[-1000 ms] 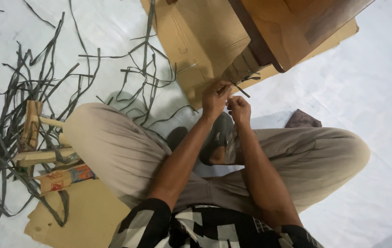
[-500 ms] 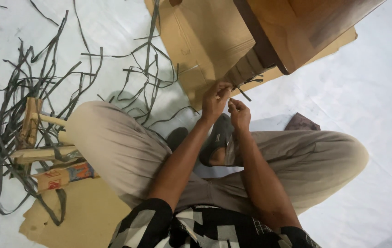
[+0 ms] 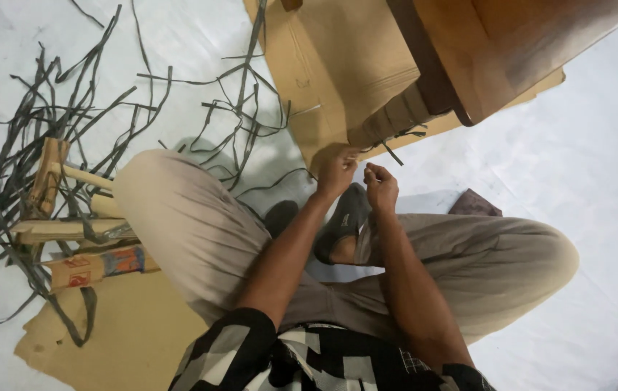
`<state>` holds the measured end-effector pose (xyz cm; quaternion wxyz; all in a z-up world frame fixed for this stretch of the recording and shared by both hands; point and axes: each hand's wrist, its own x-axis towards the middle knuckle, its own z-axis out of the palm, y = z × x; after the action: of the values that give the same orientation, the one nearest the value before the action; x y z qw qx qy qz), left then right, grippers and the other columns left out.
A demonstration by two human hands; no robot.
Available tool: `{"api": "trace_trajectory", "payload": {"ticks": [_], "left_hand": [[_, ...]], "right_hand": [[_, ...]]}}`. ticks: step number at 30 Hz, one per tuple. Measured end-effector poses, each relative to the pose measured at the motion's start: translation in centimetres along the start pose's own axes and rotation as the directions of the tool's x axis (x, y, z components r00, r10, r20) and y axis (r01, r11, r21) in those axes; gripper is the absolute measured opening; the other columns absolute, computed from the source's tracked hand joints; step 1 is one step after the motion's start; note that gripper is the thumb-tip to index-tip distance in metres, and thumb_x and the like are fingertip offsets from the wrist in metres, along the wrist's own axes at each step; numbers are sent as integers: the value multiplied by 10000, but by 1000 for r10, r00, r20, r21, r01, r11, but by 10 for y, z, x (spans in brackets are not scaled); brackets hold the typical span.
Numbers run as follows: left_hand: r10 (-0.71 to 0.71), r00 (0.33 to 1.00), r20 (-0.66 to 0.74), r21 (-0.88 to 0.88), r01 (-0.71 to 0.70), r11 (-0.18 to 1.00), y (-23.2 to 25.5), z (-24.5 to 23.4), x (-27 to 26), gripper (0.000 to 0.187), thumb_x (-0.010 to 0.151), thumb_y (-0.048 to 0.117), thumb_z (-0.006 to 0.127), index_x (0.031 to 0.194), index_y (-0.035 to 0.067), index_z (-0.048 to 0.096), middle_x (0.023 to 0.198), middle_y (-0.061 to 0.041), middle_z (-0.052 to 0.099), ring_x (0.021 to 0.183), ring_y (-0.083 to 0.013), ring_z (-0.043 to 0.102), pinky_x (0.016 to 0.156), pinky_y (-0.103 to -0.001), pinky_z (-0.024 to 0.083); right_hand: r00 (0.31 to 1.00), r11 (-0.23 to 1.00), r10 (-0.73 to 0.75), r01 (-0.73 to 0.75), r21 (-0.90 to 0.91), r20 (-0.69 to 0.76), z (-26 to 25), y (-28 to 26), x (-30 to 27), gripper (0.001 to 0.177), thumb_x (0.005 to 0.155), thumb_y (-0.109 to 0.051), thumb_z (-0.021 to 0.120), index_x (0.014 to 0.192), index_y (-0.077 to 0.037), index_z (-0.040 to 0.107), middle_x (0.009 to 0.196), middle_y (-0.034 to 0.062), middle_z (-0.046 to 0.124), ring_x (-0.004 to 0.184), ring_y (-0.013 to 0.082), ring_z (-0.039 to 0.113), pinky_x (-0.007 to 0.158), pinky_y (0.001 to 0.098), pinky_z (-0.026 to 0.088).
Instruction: Wrapping the legs of a wooden chair with protective strips for transport.
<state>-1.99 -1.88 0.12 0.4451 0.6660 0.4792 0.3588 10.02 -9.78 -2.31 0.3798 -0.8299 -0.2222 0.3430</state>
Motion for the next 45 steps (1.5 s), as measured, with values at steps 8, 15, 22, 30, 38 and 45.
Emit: {"api": "trace_trajectory", "payload": {"ticks": [8, 15, 22, 30, 38, 45], "left_hand": [[-145, 969, 198, 135, 120, 984, -57, 25, -13, 354, 916, 281, 664, 1260, 218, 716, 1098, -121, 774, 1059, -335, 741, 943, -483, 592], [-69, 985, -156, 232, 105, 967, -59, -9, -2, 182, 886, 127, 687, 1055, 152, 748, 922, -77, 741, 898, -342, 733, 834, -484, 604], [-195, 935, -297, 370, 301, 879, -87, -43, -19, 149, 926, 188, 632, 1036, 243, 717, 959, -44, 744, 940, -338, 735, 857, -492, 598], [-232, 962, -143, 683, 265, 680, -83, -106, -41, 354, 815, 308, 800, 1107, 158, 665, 1056, -86, 635, 1030, -330, 622, 832, -488, 535], [-315, 935, -163, 670, 340, 660, -115, -114, -53, 186, 834, 144, 771, 937, 57, 642, 955, -149, 590, 962, -361, 618, 755, -473, 558], [-542, 835, -97, 166, 551, 818, -100, -99, -32, 168, 945, 237, 652, 951, 82, 715, 836, -127, 677, 846, -373, 691, 695, -500, 568]], "right_hand": [[997, 986, 9, 5, -170, 81, 7, 16, 9, 266, 946, -328, 696, 1181, -233, 778, 938, 58, 778, 965, 265, 750, 909, 436, 549], [964, 941, -70, 149, -304, 255, 17, 2, -9, 279, 945, -350, 671, 1144, -193, 789, 1011, 119, 780, 1027, 419, 713, 942, 528, 527], [948, 890, -75, 203, -407, 309, 36, 4, -5, 283, 955, -362, 640, 1156, -219, 779, 1008, 112, 780, 1048, 434, 698, 937, 545, 531], [957, 843, -69, 208, -496, 283, 63, 5, -5, 208, 939, -354, 611, 1038, -304, 787, 928, 69, 782, 995, 406, 717, 920, 533, 555], [939, 857, -103, 252, -450, 330, 88, 8, 1, 192, 911, -374, 633, 1021, -286, 764, 873, 10, 778, 987, 362, 723, 933, 516, 554], [950, 912, -87, 197, -359, 299, 77, 10, -2, 187, 944, -372, 625, 1002, -261, 764, 852, 10, 773, 960, 315, 734, 920, 487, 550]]}}
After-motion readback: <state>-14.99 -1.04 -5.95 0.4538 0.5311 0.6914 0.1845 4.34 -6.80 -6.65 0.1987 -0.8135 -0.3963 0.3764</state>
